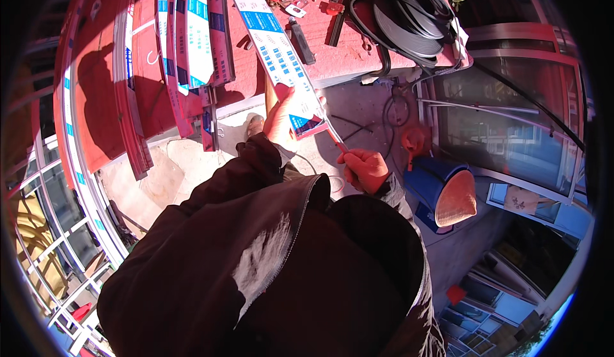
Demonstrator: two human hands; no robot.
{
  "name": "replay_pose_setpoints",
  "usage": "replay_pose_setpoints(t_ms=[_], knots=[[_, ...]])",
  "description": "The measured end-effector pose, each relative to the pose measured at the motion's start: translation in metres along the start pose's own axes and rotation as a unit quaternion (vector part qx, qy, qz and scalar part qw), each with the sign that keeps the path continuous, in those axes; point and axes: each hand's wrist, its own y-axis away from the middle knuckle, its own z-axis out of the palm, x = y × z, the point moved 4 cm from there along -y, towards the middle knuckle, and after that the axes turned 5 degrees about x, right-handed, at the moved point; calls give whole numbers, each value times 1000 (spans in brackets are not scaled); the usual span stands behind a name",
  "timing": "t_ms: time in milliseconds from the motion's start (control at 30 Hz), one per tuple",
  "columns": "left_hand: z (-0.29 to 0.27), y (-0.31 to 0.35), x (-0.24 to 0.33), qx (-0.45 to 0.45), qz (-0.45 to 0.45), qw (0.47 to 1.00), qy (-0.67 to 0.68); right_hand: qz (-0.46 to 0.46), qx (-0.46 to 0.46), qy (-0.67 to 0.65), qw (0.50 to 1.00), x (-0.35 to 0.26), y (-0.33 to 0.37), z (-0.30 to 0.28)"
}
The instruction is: The person repeatedly applies red tape to the edges of long metal profiles laid on a red work surface. They smooth the tape along each profile, then move to the next one, continuing the same taping motion across multiple pieces.
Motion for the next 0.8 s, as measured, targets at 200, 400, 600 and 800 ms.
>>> replay_pose_setpoints(t_ms=[200, 400, 600, 800], knots=[[4, 6, 0, 2, -4, 1000, -15, -1, -84, -5, 996, -20, 0, 12], [-6, 4, -3, 15, -43, 999, -15, 18, -13, 54, 998, -8, 3, 8], [-18, 0, -2, 41, -19, 999, -17, 14, -99, 19, 995, -12, 13, 9], [-20, -4, -1, 24, -61, 998, -2, -9, 21, 85, 996, -27, -17, 28]])
